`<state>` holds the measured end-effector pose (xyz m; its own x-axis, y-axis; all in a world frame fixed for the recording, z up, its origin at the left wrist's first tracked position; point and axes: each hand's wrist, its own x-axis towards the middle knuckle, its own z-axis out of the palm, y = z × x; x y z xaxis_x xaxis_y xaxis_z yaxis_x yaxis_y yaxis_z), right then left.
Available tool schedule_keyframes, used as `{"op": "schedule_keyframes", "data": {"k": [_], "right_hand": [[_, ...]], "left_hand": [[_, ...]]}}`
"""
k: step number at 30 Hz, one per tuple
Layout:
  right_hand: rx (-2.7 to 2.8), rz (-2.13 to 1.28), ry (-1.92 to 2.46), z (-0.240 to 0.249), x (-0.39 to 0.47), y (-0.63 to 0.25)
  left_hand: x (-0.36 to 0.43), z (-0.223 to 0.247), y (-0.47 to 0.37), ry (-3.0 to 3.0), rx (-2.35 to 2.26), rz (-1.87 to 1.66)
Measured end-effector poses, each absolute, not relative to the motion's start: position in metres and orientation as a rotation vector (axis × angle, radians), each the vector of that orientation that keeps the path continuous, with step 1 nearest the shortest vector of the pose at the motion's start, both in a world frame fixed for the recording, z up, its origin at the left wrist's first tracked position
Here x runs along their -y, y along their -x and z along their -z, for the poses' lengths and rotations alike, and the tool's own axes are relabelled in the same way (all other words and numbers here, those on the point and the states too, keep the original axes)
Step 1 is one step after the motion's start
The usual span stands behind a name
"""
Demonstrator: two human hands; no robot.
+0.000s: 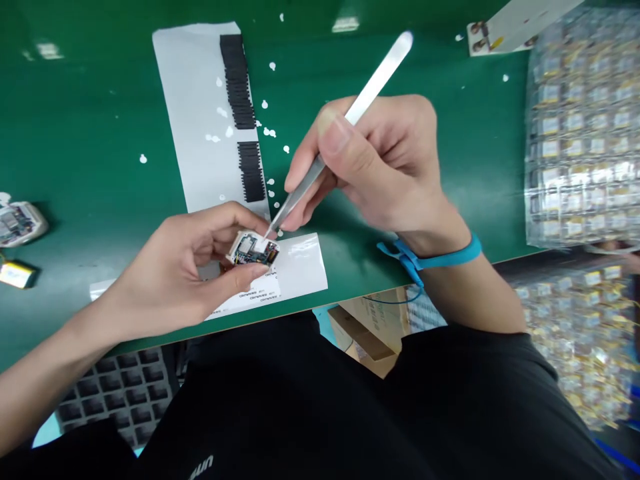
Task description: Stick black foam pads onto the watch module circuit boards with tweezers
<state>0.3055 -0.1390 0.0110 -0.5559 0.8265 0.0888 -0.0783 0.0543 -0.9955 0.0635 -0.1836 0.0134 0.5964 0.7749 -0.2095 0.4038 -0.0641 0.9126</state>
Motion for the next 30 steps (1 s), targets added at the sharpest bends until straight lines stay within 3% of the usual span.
{"op": "schedule_keyframes", "data": {"k": [9,30], "right_hand": [[1.622,-1.431,0.786,-0.010,0.147,-0.295],[1.738,-1.306,0.797,-0.008,0.147,-0.295]], "left_hand": [[0.185,-0.016,-0.065,-1.409,-0.934,-0.577],[0.193,-0.013,-0.066,-1.564,-0.974,-0.625]]}}
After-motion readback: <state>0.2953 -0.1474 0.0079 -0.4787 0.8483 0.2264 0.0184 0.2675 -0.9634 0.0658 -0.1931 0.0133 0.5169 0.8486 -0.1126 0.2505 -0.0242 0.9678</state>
